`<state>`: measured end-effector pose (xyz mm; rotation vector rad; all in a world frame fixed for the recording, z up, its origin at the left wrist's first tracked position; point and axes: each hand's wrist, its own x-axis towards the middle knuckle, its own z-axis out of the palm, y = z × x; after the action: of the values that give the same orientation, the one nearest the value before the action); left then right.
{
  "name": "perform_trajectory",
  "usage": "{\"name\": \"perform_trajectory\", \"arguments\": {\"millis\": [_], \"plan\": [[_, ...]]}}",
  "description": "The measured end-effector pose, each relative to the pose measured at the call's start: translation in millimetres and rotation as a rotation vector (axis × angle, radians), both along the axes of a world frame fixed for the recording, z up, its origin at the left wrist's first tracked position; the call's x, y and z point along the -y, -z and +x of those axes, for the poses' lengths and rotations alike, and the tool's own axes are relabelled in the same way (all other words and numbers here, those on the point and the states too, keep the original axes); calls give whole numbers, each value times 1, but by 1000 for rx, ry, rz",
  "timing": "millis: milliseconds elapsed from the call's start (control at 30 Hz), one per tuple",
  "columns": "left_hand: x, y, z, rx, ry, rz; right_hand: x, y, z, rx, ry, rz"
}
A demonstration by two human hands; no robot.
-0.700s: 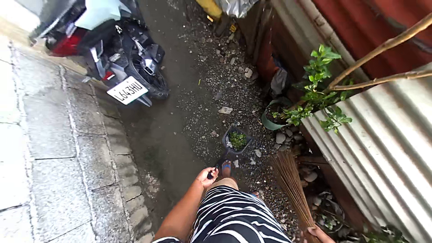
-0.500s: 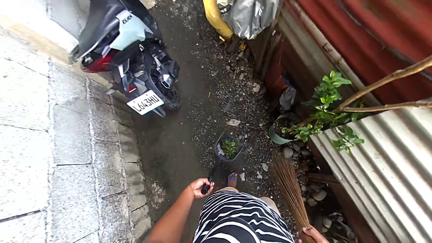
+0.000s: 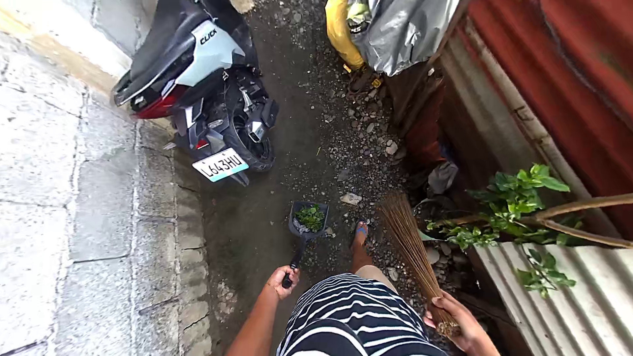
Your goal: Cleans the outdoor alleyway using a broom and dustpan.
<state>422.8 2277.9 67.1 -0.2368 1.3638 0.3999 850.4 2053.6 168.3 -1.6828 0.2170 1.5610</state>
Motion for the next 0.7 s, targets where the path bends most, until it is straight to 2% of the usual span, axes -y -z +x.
{"name": "perform_trajectory", "arguments": {"millis": [67, 267, 433, 533, 700], "plan": [[-27, 0, 19, -17, -48, -17, -57, 15, 17, 5, -6, -8], [-124, -27, 76, -109, -99, -68, -239, 50, 40, 14, -42, -206], [-197, -27, 94, -80, -154, -81, -367, 96, 15, -108, -107, -202], [-235, -29, 99, -48, -137, -86, -395, 92, 5, -106, -57, -175], [-303, -21, 88, -35, 5, -78, -371, 33, 23, -89, 47, -223]]}}
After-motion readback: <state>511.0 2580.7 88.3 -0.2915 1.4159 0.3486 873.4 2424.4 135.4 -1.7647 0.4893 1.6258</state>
